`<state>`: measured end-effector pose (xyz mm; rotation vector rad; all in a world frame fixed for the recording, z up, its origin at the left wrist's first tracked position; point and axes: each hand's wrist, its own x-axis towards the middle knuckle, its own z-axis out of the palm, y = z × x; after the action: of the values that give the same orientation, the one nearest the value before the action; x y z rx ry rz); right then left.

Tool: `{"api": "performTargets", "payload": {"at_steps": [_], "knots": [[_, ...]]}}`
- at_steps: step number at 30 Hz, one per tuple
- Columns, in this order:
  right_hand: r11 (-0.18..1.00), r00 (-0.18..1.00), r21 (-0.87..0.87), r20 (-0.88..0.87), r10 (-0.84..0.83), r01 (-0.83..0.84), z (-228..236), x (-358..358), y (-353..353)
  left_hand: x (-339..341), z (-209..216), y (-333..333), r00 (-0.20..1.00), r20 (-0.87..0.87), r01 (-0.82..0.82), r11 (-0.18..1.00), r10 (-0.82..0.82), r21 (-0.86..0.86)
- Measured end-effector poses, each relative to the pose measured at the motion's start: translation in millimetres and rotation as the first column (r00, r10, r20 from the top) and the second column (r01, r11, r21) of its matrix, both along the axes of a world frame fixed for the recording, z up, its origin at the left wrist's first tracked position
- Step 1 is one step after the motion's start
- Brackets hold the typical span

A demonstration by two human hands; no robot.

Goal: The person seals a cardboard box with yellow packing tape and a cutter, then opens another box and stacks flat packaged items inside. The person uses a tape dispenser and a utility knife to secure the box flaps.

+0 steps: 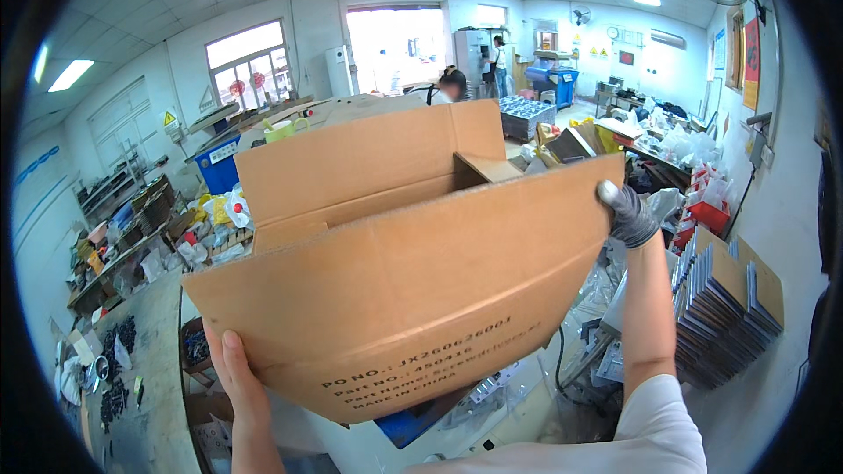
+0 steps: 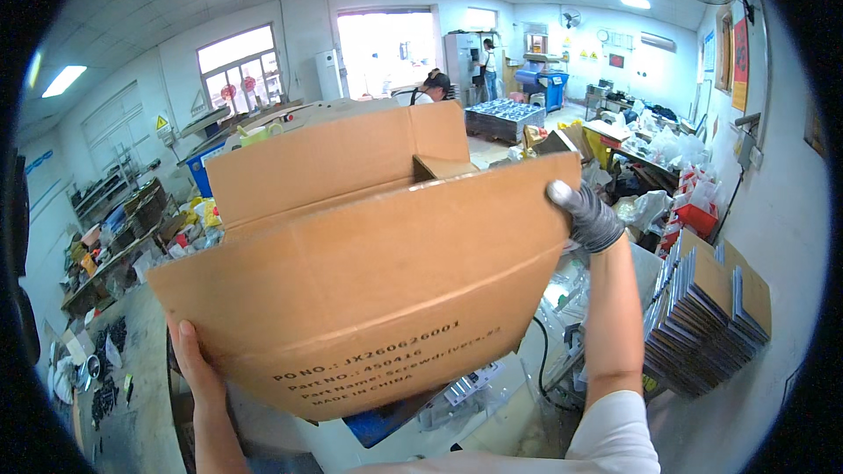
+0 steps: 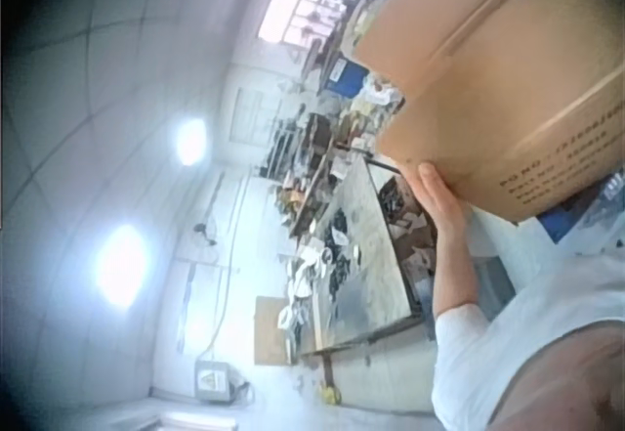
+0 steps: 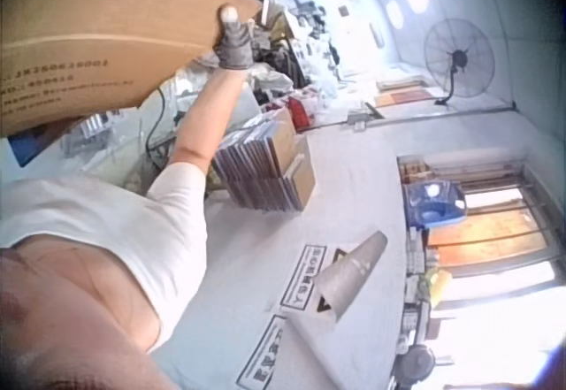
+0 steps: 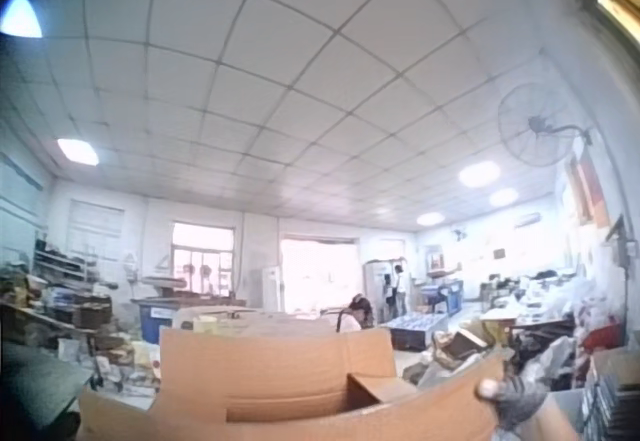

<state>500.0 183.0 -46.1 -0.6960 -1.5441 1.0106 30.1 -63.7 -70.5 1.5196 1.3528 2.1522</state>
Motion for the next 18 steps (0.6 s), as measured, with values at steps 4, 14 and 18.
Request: {"api": "performTargets", "payload": {"at_steps": [4,14,18], "knots": [[0.979,0.943,-0.123,0.313,-0.115,0.16,16,3,-4,3,16,-3,0.995,-0.011,0.096,0.995,-0.096,-0.02],[0.889,0.727,0.396,0.538,-0.427,0.228,-26,-31,37,-89,100,159,0.753,-0.543,-0.446,0.895,0.372,-0.006],[0.68,0.473,0.718,0.553,-0.686,0.147,-5,-22,23,-110,117,227,0.936,-0.344,-0.147,0.969,0.072,-0.197]]}}
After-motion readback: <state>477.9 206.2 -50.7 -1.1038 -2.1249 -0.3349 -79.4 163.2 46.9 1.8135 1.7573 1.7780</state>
